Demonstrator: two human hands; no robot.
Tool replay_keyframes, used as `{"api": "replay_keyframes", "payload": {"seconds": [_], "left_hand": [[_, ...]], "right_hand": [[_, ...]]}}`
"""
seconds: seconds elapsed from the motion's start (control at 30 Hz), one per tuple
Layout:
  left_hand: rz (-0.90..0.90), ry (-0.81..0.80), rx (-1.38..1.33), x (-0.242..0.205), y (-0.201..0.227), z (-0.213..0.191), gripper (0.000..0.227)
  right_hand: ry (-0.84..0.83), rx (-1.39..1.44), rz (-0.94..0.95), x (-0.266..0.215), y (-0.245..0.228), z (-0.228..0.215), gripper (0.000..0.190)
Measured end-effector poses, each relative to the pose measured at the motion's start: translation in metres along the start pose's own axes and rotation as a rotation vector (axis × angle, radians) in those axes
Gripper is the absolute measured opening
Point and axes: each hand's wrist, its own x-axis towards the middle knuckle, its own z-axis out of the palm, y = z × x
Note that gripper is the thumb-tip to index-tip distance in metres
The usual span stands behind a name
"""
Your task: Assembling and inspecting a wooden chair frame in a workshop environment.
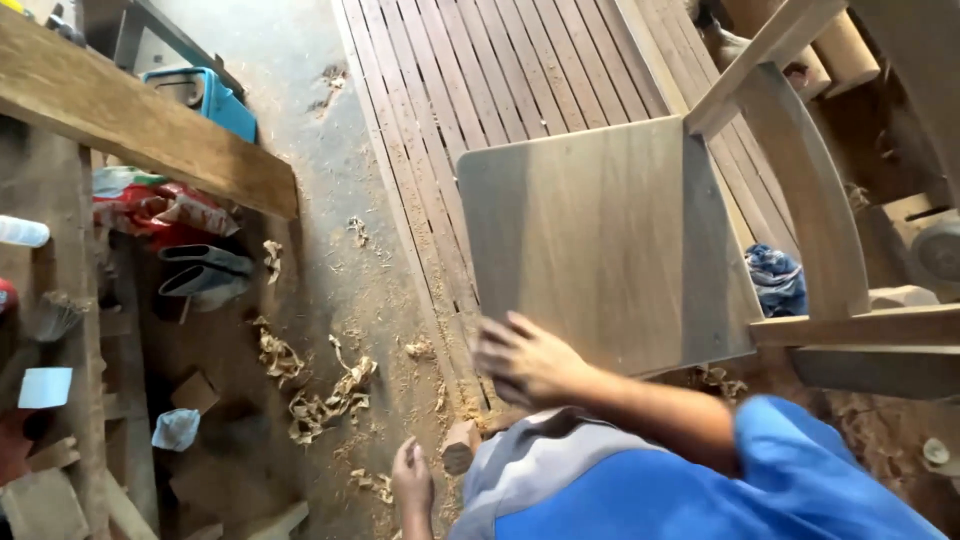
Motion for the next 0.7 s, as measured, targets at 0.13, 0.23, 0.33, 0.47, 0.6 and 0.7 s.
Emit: {"api": "replay_keyframes", "payload": {"seconds": [0.13,0.23,0.33,0.47,0.6,0.7], "left_hand": [[0.120,-0.005,0.065,0.023,0.035,-0.013,0.036],[0.146,-0.080,0.209,0.045,0.068,-0.014,0.035],[0.278,-0.196,0.178,0.039,0.140,-0.019,0.041],[0.631,-0.064,0.051,0.048,0.229,-0.008,0.043],[0.936,0.086,0.044,0.073,0.317,0.021,0.048],[1.017,0.104,0.115,0.099,0.381,0.058,0.054]], "right_hand": [[0.055,-0.074,-0.045,-0.025,0.032,0.024,0.064],[0.058,0.018,0.503,0.023,0.126,0.013,0.056],[-0.130,0.160,1.026,0.027,0.174,0.008,0.064],[0.082,0.010,0.764,-0.051,0.070,-0.008,0.060],[0.119,-0.196,0.561,-0.152,-0.005,-0.008,0.089],[0.184,-0.240,0.554,-0.189,-0.004,-0.006,0.079]]}}
